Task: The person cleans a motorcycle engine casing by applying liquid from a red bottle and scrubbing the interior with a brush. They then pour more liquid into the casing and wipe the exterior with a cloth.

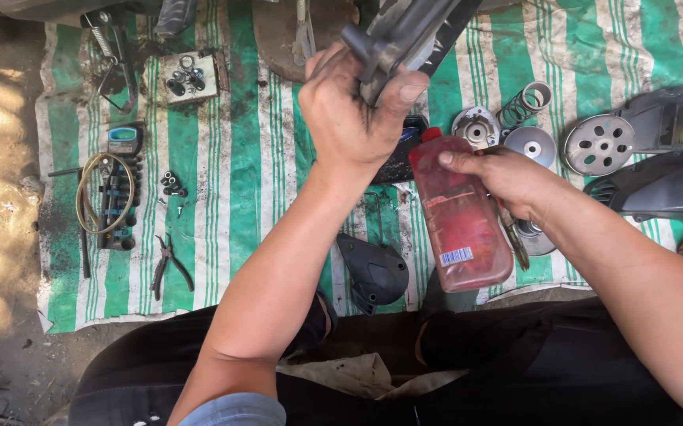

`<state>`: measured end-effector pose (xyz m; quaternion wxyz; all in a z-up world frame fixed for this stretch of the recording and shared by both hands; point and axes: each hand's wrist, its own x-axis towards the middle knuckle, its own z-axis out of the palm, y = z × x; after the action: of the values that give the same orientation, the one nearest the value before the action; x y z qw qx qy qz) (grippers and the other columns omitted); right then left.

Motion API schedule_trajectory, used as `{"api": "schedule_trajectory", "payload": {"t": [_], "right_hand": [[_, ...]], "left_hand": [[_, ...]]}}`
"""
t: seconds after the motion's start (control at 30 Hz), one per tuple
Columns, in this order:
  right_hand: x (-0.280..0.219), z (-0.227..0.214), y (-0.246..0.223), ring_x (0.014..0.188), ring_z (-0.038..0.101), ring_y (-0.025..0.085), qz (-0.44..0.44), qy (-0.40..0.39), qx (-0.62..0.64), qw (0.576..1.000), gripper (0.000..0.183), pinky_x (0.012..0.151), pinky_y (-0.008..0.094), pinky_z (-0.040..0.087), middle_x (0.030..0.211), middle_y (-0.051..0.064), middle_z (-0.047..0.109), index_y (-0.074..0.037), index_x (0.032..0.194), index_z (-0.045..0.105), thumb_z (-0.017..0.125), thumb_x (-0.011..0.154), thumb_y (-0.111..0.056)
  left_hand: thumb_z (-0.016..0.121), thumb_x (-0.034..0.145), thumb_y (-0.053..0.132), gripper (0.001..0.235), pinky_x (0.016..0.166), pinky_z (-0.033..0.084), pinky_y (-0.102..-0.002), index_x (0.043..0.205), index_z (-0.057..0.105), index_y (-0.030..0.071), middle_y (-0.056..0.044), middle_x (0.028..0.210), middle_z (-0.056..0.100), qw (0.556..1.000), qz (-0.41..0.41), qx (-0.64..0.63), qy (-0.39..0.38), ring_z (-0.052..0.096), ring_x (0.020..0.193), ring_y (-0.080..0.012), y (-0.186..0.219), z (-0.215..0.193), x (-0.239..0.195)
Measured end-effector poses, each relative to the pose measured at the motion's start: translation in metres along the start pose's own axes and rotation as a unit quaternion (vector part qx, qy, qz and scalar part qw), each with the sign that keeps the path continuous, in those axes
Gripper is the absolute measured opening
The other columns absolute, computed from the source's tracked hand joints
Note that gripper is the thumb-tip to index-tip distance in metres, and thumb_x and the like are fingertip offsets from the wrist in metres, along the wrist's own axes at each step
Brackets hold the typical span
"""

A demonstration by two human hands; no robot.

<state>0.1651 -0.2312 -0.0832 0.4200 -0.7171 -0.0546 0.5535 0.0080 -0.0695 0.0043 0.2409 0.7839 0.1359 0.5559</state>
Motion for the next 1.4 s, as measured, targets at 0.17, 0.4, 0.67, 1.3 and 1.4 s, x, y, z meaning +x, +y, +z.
{"api": "schedule_trajectory", "payload": {"t": [0.17, 0.4, 0.67, 1.3, 1.4], "right_hand": [[-0.001, 0.003, -0.003, 0.09, 0.073, 0.029, 0.001, 0.009, 0.004, 1.0, 0.042, 0.076, 0.041, 0.06, 0.115, 0.023, 0.08, 0.01, 0.125, 0.076, 0.074, 0.105, -0.027], [-0.003, -0.004, -0.002, 0.085, 0.072, 0.031, 0.0, -0.028, -0.025, 0.999, 0.047, 0.069, 0.042, 0.058, 0.111, 0.026, 0.079, 0.012, 0.127, 0.075, 0.074, 0.102, -0.028], [0.001, 0.005, -0.004, 0.1, 0.074, 0.037, 0.058, -0.046, -0.039, 0.997, 0.056, 0.08, 0.046, 0.059, 0.128, 0.028, 0.079, 0.009, 0.136, 0.073, 0.07, 0.101, -0.034], [-0.005, 0.0, -0.022, 0.103, 0.073, 0.034, 0.024, -0.03, -0.015, 0.999, 0.049, 0.087, 0.046, 0.06, 0.127, 0.026, 0.078, 0.004, 0.137, 0.073, 0.067, 0.104, -0.031], [0.001, -0.008, -0.022, 0.107, 0.073, 0.036, 0.032, -0.016, -0.003, 0.999, 0.051, 0.092, 0.048, 0.06, 0.132, 0.027, 0.077, 0.005, 0.138, 0.069, 0.068, 0.103, -0.031]], "left_hand": [[0.065, 0.099, 0.054, 0.053, 0.091, 0.051, -0.042, 0.092, 0.077, 0.002, -0.008, 0.074, 0.074, 1.0, 0.001, 0.012, 0.006, 0.066, 0.073, -0.0307, 0.001, 0.002, -0.001], [0.051, 0.108, 0.061, 0.068, 0.069, 0.05, -0.038, 0.097, 0.079, -0.001, -0.01, 0.077, 0.074, 1.0, -0.013, 0.007, 0.018, 0.062, 0.06, -0.0239, -0.025, 0.001, 0.002], [0.042, 0.102, 0.078, 0.087, 0.083, 0.057, -0.03, 0.082, 0.078, 0.001, -0.01, 0.077, 0.079, 0.969, -0.191, -0.143, 0.06, 0.076, 0.075, -0.0219, -0.085, -0.024, 0.012], [0.045, 0.108, 0.066, 0.066, 0.081, 0.076, -0.042, 0.105, 0.071, 0.005, -0.009, 0.079, 0.076, 0.952, -0.187, -0.228, 0.082, 0.083, 0.075, -0.0257, -0.158, -0.052, 0.005], [0.054, 0.086, 0.089, 0.091, 0.085, 0.072, -0.043, 0.116, 0.066, 0.005, -0.007, 0.079, 0.07, 0.915, -0.261, -0.281, 0.125, 0.078, 0.076, -0.0239, -0.154, -0.074, 0.006]]}}
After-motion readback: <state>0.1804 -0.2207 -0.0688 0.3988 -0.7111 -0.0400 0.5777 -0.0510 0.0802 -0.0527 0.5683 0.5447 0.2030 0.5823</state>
